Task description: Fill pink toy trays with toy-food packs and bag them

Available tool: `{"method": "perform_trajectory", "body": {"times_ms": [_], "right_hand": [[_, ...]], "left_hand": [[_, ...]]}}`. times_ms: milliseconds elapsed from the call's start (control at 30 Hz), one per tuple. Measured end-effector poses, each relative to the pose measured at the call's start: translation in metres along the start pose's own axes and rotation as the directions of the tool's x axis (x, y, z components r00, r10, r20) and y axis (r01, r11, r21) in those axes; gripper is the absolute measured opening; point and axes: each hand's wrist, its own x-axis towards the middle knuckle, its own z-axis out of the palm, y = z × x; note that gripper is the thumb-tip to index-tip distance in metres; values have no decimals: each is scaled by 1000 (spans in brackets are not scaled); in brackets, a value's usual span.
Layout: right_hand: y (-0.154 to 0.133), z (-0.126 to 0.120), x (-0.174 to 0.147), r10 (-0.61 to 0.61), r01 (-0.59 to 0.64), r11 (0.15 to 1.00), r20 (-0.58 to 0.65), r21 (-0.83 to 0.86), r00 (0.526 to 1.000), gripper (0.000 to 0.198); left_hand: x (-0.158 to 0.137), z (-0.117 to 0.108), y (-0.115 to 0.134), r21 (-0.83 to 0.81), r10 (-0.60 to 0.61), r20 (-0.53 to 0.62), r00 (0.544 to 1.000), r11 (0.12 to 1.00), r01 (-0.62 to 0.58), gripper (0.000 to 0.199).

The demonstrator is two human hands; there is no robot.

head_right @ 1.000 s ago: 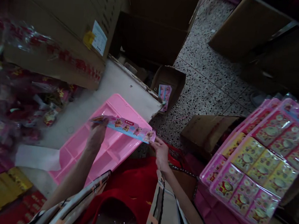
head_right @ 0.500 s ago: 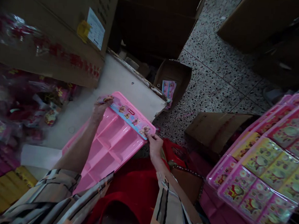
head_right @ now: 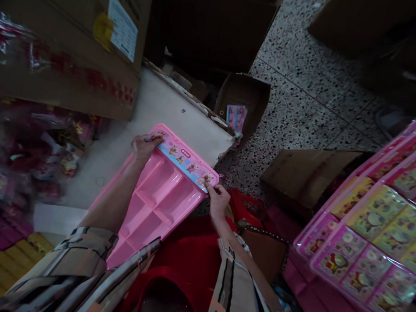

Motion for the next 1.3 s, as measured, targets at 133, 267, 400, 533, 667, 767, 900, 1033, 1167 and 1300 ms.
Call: {"method": "perform_trajectory", "body": {"times_ms": [133,267,400,533,667,767,900,1033,1167,1300], "right_hand": [[-3,2,2,41,-41,999,7,15,999,37],[0,2,6,75,-76,997,11,33,997,36],[7,1,8,74,-75,996,16,51,997,36],[10,2,10,70,-70,997,-2,32,998,39],[9,4,11,75,-74,997,-10,18,997,40],[7,5,10,80,-80,996,-10,30,997,39],[6,5,11,87,-86,996,-6,27,996,41],[6,5,12,83,-83,996,-15,-21,996,45],[2,7,12,93,-94,992,-20,-80,995,49],[-2,6,18,71,-68,956,0,-284,997,56]], "left_hand": [[1,0,5,136,60,-71,996,989,-50,37],[3,2,6,153,39,-34,999,988,-34,40],[5,4,4,156,24,-30,999,988,-19,45],[4,5,5,178,18,-28,999,984,-13,44],[2,4,9,224,44,-29,999,974,-37,41],[1,4,13,237,50,-36,998,971,-40,38],[1,5,14,268,37,-42,998,963,-24,37],[3,7,11,269,36,-45,998,963,-23,37],[6,10,4,284,47,-42,998,958,-34,35],[2,16,-1,275,94,-50,994,958,-77,34]]}}
